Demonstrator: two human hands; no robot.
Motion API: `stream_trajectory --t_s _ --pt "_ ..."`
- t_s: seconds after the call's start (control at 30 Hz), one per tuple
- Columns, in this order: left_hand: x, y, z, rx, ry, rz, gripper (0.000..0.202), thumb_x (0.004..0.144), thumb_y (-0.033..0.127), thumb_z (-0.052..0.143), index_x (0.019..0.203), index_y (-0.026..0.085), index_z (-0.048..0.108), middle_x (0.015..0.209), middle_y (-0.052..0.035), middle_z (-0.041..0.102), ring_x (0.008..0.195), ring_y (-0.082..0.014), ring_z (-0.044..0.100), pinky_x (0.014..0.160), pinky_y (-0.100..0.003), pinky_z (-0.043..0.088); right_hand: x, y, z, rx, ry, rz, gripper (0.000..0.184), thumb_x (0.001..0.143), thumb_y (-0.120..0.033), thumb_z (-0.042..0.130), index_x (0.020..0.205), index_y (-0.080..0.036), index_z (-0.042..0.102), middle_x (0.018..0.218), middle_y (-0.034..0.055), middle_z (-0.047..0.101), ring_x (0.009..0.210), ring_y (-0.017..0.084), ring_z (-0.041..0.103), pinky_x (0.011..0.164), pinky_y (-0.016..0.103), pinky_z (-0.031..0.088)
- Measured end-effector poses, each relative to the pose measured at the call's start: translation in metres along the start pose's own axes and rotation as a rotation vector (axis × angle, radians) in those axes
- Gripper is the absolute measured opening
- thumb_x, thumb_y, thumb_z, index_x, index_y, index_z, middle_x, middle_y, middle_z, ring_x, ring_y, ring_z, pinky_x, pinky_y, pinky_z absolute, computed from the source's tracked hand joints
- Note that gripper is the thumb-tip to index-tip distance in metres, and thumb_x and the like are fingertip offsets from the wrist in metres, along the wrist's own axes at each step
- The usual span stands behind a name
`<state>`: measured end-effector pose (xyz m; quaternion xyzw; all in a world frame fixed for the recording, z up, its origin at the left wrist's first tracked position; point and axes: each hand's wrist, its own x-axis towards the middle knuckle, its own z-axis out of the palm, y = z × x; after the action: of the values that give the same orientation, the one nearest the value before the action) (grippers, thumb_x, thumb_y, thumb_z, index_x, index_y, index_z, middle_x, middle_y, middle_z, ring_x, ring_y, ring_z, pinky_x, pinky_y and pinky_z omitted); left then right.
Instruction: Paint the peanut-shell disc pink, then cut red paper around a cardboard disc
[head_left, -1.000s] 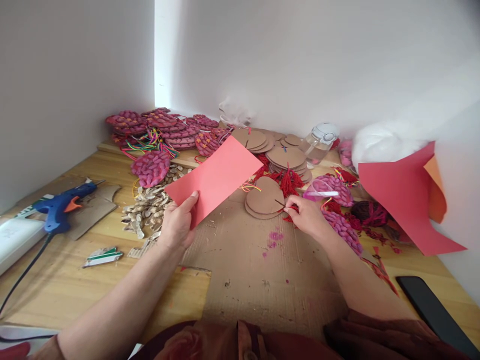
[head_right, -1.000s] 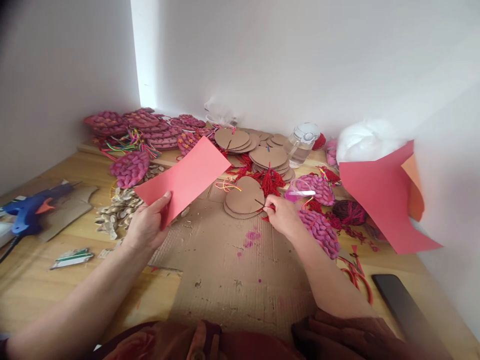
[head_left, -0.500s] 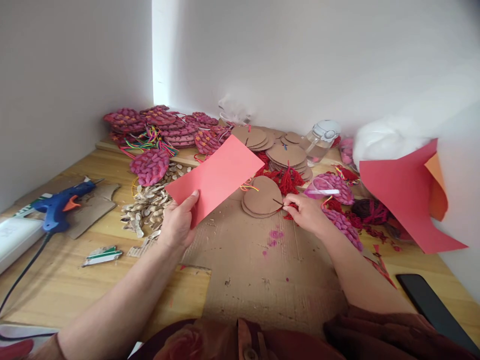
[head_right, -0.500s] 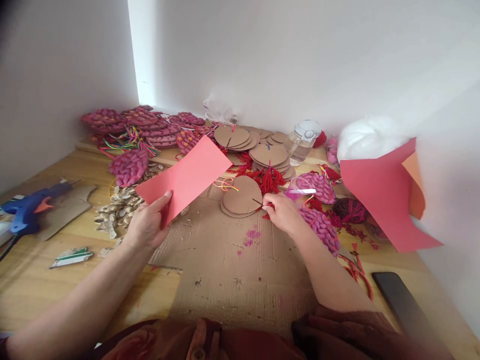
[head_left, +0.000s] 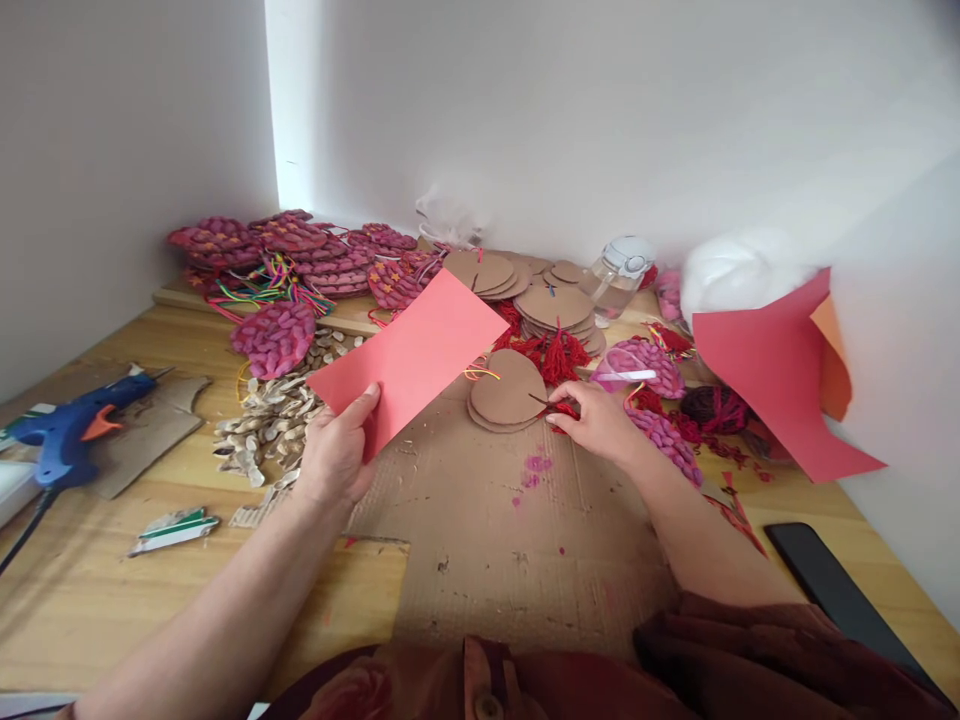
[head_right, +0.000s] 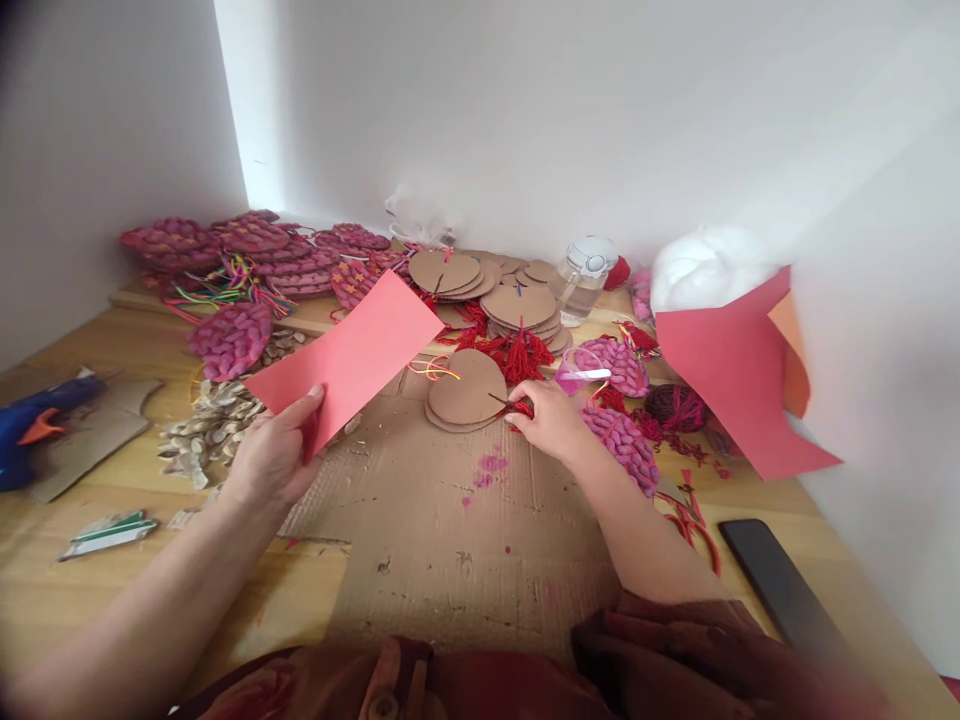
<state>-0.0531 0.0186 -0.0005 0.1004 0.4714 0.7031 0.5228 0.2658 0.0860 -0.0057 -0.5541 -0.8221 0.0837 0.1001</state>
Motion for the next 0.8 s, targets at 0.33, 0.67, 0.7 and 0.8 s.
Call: stream_trajectory --t_s 0.33,0.67,0.7,0.8 --pt "0.002 -0.002 -0.002 -0.003 -0.013 -0.008 0.009 0.077 0.011 0.072 0.085 0.014 0.071 0.071 -0.0029 0.075 0.056 -0.0163 0.070 0.056 -0.025 0.061 0.002 -0.008 0.000 0.016 0.011 0.036 0.022 0.095 -0.037 0.063 0.095 -0.016 0.067 0.097 0.0033 0.069 0.094 0.018 0.065 0.091 0.041 0.053" --pt "0.002 0.000 -0.002 -0.024 -0.024 -0.020 0.010 0.077 0.012 0.073 0.086 0.014 0.071 0.073 -0.0052 0.075 0.077 -0.0244 0.077 0.069 -0.033 0.065 0.001 -0.002 0.004 0.030 0.044 0.064 0.023 0.097 -0.037 0.060 0.096 -0.016 0.066 0.094 0.0028 0.068 0.089 0.016 0.065 0.086 0.038 0.054" --pt "0.001 0.000 -0.002 -0.023 -0.027 -0.023 0.010 0.077 0.012 0.073 0.086 0.015 0.071 0.073 -0.0050 0.075 0.077 -0.0242 0.077 0.068 -0.032 0.065 0.001 -0.001 0.004 0.035 0.043 0.064 0.023 0.097 -0.038 0.060 0.097 -0.016 0.066 0.094 0.0026 0.068 0.088 0.016 0.065 0.085 0.038 0.054" --pt "0.001 0.001 -0.001 -0.020 -0.035 -0.023 0.009 0.078 0.012 0.072 0.086 0.015 0.071 0.073 -0.0048 0.075 0.077 -0.0241 0.077 0.067 -0.031 0.065 0.001 0.003 0.003 0.053 0.038 0.055 0.026 0.097 -0.041 0.059 0.097 -0.016 0.066 0.091 0.0021 0.067 0.084 0.016 0.064 0.082 0.037 0.054"
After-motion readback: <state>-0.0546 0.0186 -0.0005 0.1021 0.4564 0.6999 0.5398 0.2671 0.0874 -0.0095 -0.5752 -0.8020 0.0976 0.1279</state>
